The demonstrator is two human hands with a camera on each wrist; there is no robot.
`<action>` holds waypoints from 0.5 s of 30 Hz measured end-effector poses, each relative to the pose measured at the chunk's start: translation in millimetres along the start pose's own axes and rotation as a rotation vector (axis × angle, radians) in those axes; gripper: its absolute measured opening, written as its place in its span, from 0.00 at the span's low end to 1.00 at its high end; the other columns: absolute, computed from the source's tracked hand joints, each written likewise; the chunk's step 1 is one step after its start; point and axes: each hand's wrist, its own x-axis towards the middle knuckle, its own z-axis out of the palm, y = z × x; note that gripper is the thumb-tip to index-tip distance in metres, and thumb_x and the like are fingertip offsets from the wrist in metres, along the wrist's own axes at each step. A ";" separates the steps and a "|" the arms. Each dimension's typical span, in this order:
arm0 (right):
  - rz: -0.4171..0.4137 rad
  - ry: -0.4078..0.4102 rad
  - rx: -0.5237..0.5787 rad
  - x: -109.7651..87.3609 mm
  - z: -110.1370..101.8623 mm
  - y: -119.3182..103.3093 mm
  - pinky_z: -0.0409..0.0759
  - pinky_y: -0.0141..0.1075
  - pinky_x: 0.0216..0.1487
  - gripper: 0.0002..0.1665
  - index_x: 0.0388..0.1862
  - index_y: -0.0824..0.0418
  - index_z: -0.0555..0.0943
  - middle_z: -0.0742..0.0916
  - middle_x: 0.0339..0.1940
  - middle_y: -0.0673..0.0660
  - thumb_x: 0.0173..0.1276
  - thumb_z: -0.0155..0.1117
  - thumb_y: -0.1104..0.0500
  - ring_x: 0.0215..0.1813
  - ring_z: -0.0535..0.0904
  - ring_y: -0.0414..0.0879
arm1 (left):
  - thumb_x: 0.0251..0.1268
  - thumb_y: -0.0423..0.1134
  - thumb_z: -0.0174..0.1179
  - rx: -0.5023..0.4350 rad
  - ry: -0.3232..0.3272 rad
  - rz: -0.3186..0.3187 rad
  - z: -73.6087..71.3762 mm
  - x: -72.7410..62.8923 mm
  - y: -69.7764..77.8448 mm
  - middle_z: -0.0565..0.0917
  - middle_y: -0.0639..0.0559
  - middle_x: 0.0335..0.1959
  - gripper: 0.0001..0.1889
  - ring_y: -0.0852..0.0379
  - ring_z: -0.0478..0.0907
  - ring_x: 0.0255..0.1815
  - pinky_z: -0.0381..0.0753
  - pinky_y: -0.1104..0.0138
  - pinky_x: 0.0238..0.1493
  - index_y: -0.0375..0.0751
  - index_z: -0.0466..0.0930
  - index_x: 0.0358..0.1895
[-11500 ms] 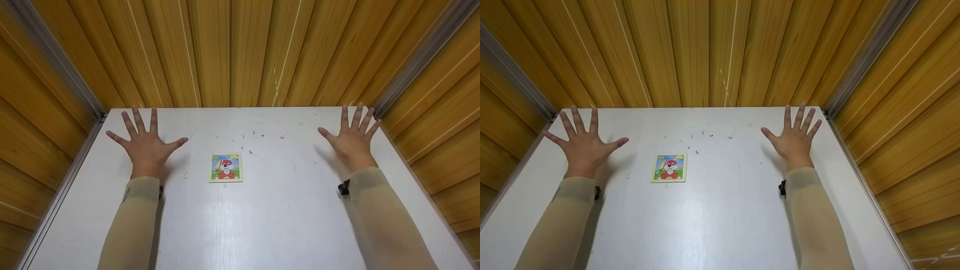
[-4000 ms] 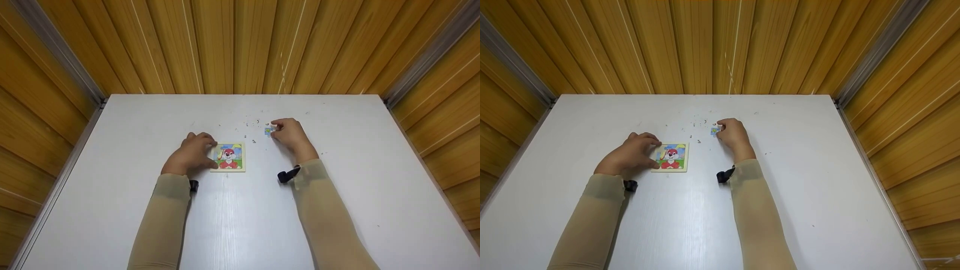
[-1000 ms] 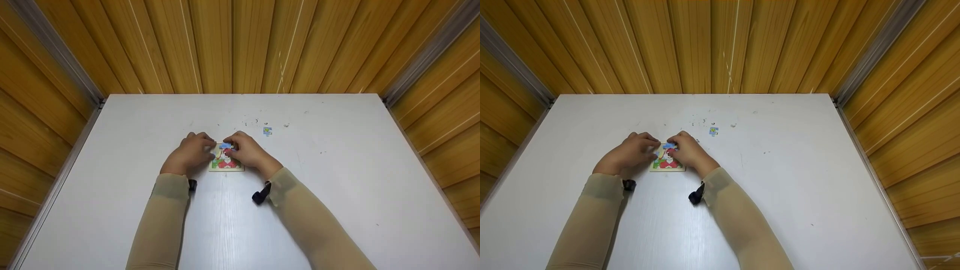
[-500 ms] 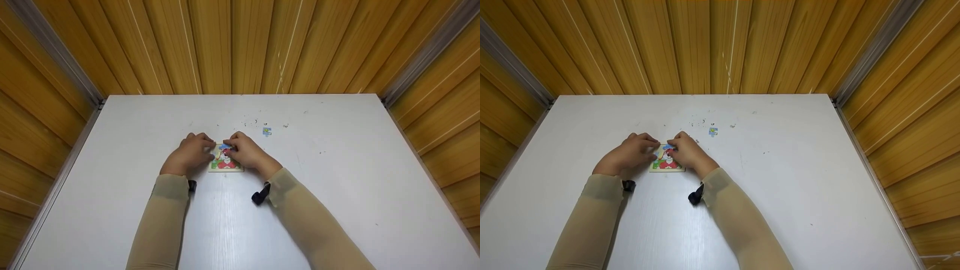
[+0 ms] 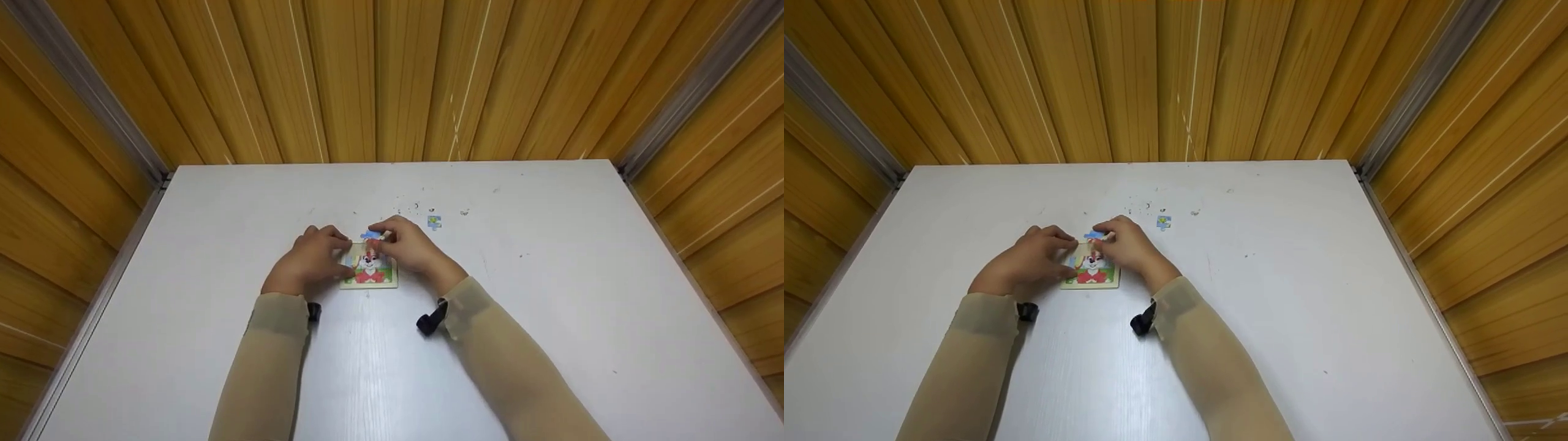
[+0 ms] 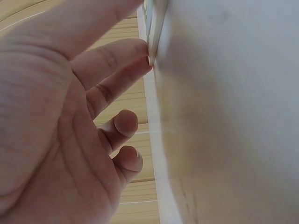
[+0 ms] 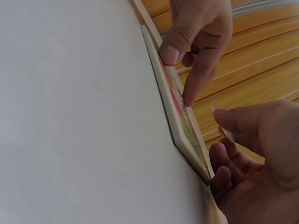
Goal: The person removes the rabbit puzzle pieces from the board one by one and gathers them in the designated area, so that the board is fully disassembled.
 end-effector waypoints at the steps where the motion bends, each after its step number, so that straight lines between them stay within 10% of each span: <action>1: 0.002 0.012 0.018 -0.8 -3.2 0.3 0.80 0.36 0.57 0.26 0.75 0.57 0.86 0.87 0.65 0.59 0.83 0.73 0.53 0.55 0.82 0.47 | 0.67 0.48 0.84 -0.004 -0.001 -0.008 1.5 0.4 -0.4 0.82 0.49 0.75 0.31 0.41 0.72 0.79 0.76 0.39 0.83 0.47 0.89 0.72; 15: -0.009 0.093 -0.012 -25.0 -61.0 10.9 0.78 0.38 0.58 0.25 0.76 0.57 0.86 0.84 0.68 0.58 0.84 0.72 0.55 0.58 0.78 0.50 | 0.63 0.45 0.86 -0.055 0.013 -0.080 10.7 8.2 -1.9 0.83 0.52 0.75 0.32 0.43 0.72 0.79 0.73 0.40 0.85 0.50 0.90 0.71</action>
